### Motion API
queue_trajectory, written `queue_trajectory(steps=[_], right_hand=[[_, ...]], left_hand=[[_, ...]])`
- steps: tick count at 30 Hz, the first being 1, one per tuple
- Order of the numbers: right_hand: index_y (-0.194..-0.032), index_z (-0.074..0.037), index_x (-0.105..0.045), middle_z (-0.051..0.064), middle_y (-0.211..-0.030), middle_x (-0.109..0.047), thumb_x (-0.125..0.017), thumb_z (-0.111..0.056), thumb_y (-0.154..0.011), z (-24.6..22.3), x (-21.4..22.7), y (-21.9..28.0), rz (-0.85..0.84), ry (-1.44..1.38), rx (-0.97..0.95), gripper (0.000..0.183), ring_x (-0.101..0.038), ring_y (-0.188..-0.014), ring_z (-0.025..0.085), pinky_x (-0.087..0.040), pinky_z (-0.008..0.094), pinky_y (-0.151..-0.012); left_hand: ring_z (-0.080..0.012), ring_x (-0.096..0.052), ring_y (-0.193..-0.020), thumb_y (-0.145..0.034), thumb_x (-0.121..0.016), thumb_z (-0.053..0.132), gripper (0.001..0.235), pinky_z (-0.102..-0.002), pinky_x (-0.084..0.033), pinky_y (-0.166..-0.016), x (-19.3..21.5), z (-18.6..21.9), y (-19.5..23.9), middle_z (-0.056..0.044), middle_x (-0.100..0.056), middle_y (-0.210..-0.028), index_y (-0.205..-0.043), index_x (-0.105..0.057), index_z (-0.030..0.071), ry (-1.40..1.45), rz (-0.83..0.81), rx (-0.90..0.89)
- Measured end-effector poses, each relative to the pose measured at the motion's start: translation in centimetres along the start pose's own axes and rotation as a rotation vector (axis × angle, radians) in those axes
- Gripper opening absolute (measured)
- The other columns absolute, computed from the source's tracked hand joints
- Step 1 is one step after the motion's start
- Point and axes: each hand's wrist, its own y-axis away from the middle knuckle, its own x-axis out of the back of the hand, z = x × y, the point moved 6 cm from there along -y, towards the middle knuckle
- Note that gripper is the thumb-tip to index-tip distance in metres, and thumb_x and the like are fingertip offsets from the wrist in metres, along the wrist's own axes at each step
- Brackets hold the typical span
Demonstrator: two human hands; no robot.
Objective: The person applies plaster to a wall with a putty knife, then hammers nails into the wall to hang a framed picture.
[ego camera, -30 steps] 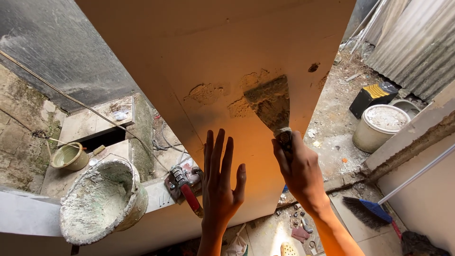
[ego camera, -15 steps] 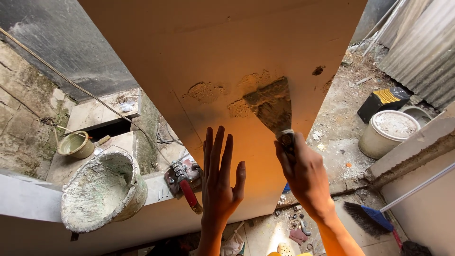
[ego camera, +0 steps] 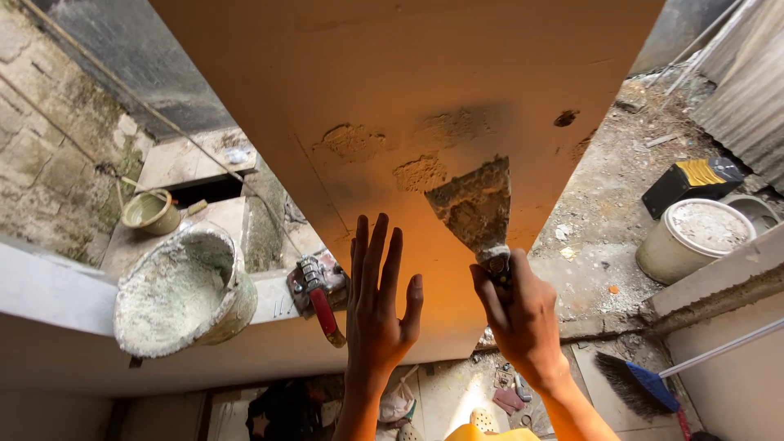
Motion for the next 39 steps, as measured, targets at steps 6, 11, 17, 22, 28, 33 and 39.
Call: queue_trajectory(steps=[6, 11, 17, 22, 28, 33, 39], right_hand=[[-0.094, -0.001, -0.053, 0.01, -0.063, -0.061, -0.071, -0.01, -0.092, 1.9, -1.8, 2.3, -0.117, -0.092, -0.026, 0.02, -0.051, -0.045, 0.017, -0.041, 0.032, -0.046], [-0.094, 0.0, -0.052, 0.006, -0.062, -0.061, -0.072, -0.008, -0.091, 2.5, -3.3, 3.9, -0.304, -0.244, -0.02, 0.022, -0.044, -0.046, 0.011, -0.036, 0.029, -0.044], [-0.09, 0.001, -0.053, 0.006, -0.051, -0.043, -0.075, -0.012, -0.09, 3.2, -5.8, 5.8, -0.562, -0.348, -0.173, 0.026, -0.028, -0.047, 0.008, -0.02, 0.031, -0.044], [-0.089, 0.001, -0.052, 0.002, -0.056, -0.042, -0.074, -0.015, -0.093, 2.0, -7.5, 6.6, -0.651, -0.363, -0.205, 0.027, -0.029, -0.05, 0.006, -0.021, 0.029, -0.044], [-0.094, -0.001, -0.055, 0.003, -0.054, -0.038, -0.071, -0.02, -0.094, 0.1, -11.2, 7.8, -0.743, -0.294, -0.325, 0.025, -0.028, -0.049, 0.007, -0.022, 0.03, -0.044], [-0.1, 0.0, -0.058, 0.001, -0.062, -0.045, -0.064, -0.021, -0.101, -2.9, -15.9, 8.4, -0.728, -0.328, -0.237, 0.022, -0.032, -0.054, 0.008, -0.027, 0.029, -0.047], [-0.116, -0.004, -0.064, 0.002, -0.066, -0.061, -0.058, -0.021, -0.101, -7.0, -23.9, 7.7, -0.63, -0.271, -0.322, 0.024, -0.048, -0.055, 0.008, -0.041, 0.026, -0.05]], left_hand=[[-0.0358, -0.025, -0.161, -0.106, -0.056, 0.016, 0.058, -0.055, -0.025, -0.132, -0.6, -0.8, 2.6, -0.01, -0.033, -0.169, -0.16, -0.037, 0.011, -0.03, -0.011, 0.089], [-0.0363, -0.027, -0.16, -0.105, -0.057, 0.016, 0.057, -0.054, -0.027, -0.131, -0.5, -1.0, 4.9, -0.011, -0.034, -0.168, -0.159, -0.038, 0.009, -0.09, 0.016, 0.163], [-0.039, -0.028, -0.16, -0.105, -0.058, 0.015, 0.056, -0.053, -0.033, -0.129, 1.0, -1.2, 8.1, -0.015, -0.035, -0.167, -0.157, -0.04, 0.005, -0.174, 0.04, 0.26], [-0.0397, -0.031, -0.158, -0.102, -0.057, 0.014, 0.057, -0.055, -0.033, -0.128, 2.7, -2.2, 10.5, -0.016, -0.038, -0.165, -0.156, -0.041, 0.003, -0.245, 0.025, 0.347], [-0.0415, -0.031, -0.158, -0.105, -0.057, 0.017, 0.057, -0.056, -0.033, -0.128, 5.5, -5.4, 12.7, -0.015, -0.038, -0.166, -0.158, -0.039, 0.006, -0.281, 0.04, 0.383], [-0.0401, -0.03, -0.158, -0.108, -0.056, 0.018, 0.057, -0.057, -0.032, -0.13, 8.6, -10.6, 15.0, -0.014, -0.037, -0.166, -0.16, -0.037, 0.008, -0.248, 0.029, 0.391], [-0.0407, -0.029, -0.16, -0.11, -0.052, 0.019, 0.053, -0.055, -0.032, -0.133, 15.1, -20.1, 17.0, -0.014, -0.038, -0.166, -0.16, -0.038, 0.006, -0.173, 0.046, 0.383]])
